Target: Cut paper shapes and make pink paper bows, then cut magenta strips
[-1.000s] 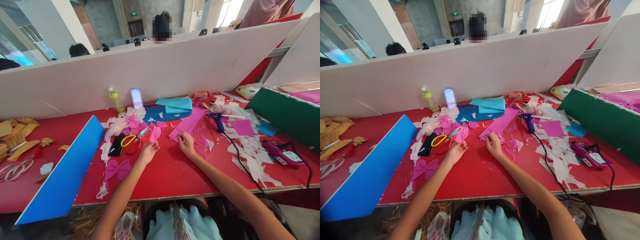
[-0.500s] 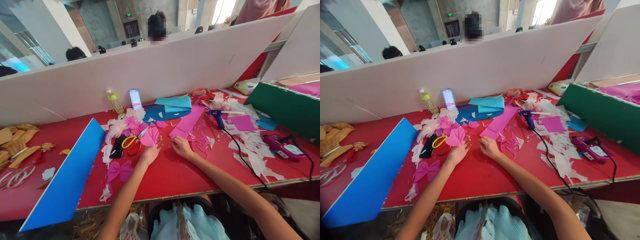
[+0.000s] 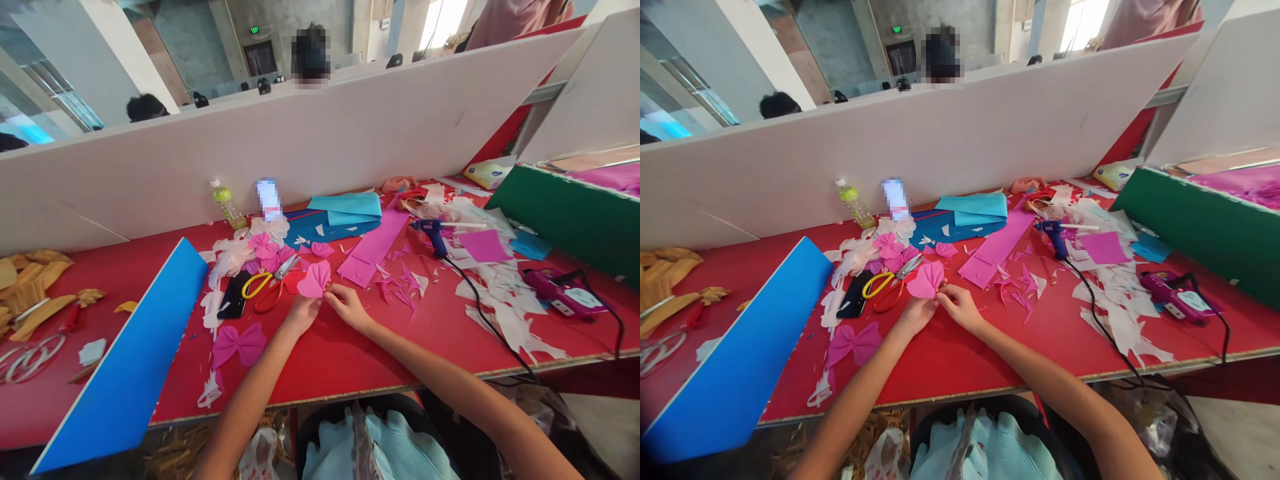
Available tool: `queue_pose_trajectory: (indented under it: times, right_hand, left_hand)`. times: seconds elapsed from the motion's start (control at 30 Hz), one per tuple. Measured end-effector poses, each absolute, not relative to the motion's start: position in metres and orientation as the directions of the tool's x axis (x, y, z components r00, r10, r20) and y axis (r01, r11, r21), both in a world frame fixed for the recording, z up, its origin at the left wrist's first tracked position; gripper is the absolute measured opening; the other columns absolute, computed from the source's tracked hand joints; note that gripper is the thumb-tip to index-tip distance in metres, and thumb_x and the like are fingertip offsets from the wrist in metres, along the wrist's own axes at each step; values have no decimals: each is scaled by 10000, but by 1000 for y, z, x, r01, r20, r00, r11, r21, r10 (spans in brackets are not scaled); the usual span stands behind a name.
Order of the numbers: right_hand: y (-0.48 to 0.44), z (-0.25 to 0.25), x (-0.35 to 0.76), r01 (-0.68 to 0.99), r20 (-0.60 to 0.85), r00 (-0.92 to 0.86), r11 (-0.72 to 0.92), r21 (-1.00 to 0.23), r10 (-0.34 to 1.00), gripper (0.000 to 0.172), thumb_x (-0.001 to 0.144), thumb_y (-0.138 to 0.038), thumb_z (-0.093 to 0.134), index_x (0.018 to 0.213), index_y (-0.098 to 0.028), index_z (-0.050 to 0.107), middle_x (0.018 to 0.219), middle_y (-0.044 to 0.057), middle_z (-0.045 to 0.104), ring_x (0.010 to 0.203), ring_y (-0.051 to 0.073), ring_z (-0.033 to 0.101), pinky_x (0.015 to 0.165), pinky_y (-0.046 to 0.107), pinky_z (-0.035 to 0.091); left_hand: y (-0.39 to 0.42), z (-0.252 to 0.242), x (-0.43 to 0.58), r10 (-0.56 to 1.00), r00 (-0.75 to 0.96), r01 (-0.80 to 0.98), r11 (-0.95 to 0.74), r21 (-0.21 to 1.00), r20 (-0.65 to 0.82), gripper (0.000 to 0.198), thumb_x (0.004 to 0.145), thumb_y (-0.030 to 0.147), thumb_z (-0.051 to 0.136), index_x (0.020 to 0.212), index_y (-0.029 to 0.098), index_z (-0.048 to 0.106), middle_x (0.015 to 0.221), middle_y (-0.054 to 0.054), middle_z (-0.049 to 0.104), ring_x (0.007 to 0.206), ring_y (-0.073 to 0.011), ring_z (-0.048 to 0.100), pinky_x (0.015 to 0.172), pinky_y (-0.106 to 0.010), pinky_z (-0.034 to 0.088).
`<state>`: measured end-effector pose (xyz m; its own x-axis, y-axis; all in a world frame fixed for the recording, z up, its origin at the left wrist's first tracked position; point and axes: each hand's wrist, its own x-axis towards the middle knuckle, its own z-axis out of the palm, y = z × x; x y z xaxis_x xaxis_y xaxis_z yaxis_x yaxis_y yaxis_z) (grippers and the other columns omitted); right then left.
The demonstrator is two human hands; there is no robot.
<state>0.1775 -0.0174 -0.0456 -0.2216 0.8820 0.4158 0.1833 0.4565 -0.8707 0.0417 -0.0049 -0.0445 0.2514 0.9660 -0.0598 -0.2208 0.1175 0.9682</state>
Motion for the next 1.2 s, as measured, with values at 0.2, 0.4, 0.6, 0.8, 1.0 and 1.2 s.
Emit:
queue_pose_trajectory:
  times: [0.2,0.4,0.6,0.8,1.0,1.2]
  right_hand:
    - [-6,-52,188,202,358,43,343,-917,933,334,854,-389,404,683,-173,594,632,0,586,597,136,523,581,248,403]
    - [5,-47,204,200,353,240,310,-929,904,280,826,-321,399,640,-184,557,658,0,592,675,151,543,633,250,401]
    - [7,-47,206,220,361,266,308,-926,894,276,818,-316,401,626,-182,548,632,-4,577,636,144,528,596,244,384]
    - [7,-48,206,247,372,250,312,-917,894,284,823,-325,394,636,-180,551,635,-4,577,643,141,523,599,240,381]
    - [6,-47,206,261,375,239,313,-913,896,285,827,-318,388,638,-174,545,634,-5,572,632,134,521,601,234,374]
    - [7,-50,205,326,414,184,342,-881,891,298,841,-322,373,643,-178,544,624,-3,569,623,137,521,595,238,371]
  left_hand:
    - [-1,-53,39,987,137,-10,-86,996,86,225,753,382,546,848,182,589,836,-39,642,833,-186,585,779,-332,459]
    - [-9,-44,34,910,108,805,-317,502,401,120,814,257,511,728,195,568,863,-61,621,940,-204,521,887,-357,378]
    - [-12,-43,37,936,161,921,-256,294,312,184,815,294,542,666,195,585,764,-50,633,849,-212,543,822,-373,356]
    - [-5,-40,26,870,277,882,-399,250,408,185,847,258,486,726,193,610,777,-45,604,843,-195,523,820,-355,375]
    - [1,-44,19,720,547,758,-643,114,427,257,778,88,528,950,242,640,1087,-55,544,1058,-219,454,924,-388,373]
    - [-4,-45,27,707,564,744,-659,110,428,111,803,185,566,864,223,650,1099,-60,551,1085,-228,443,960,-429,343]
